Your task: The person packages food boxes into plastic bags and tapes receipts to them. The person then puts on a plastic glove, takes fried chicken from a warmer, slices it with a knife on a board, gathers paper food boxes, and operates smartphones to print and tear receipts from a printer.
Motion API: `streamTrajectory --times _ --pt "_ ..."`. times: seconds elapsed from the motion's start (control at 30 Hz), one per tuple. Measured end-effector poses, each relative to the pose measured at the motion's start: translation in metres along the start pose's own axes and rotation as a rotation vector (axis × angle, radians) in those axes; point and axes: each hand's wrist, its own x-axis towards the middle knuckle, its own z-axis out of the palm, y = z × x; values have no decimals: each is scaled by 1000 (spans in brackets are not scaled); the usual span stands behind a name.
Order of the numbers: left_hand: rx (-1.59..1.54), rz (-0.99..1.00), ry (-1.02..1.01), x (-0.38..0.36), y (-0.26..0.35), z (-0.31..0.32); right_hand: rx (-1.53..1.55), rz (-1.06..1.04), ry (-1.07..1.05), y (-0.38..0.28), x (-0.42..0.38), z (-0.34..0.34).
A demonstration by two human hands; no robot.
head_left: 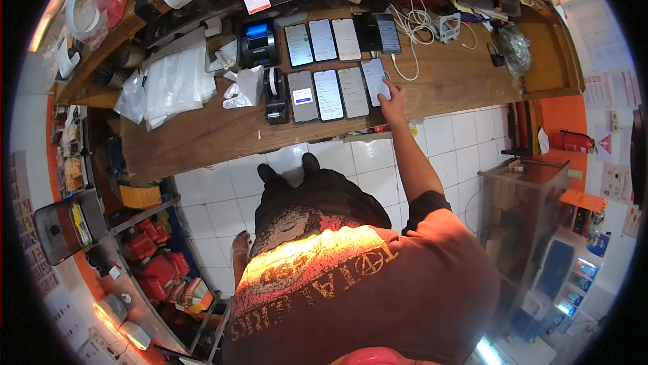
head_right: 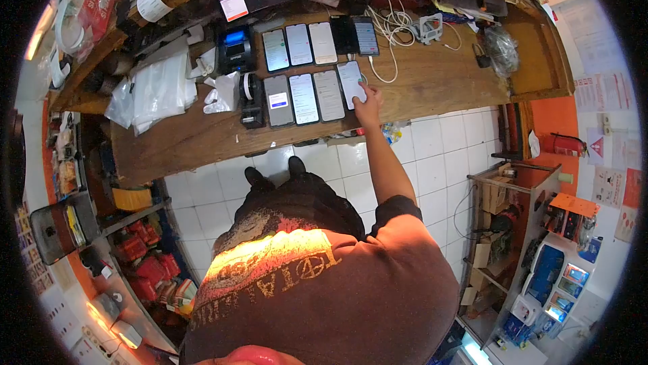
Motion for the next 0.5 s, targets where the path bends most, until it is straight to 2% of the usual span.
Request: streamTrajectory --times 0.03,0.13,0.2,0.3,0.4,0.5 --pt "34 10 16 -1 2 -1 -84 -38 105 1 0 7" --pt "137 31 65 -12 10 -7 -212 -90 98 -44 -34 26" --pt "239 278 -187 -6 4 -17 -274 -149 -71 -81 -62 41" --pt "109 70 -31 -12 -3 -11 -233 -141 -203 -116 -84 67" --pt "86 29 -3 -15 -8 -10 -370 -152 -385 -137 -88 84" --pt "75 7 15 -17 -11 -11 -381 -135 -404 -144 -87 93"
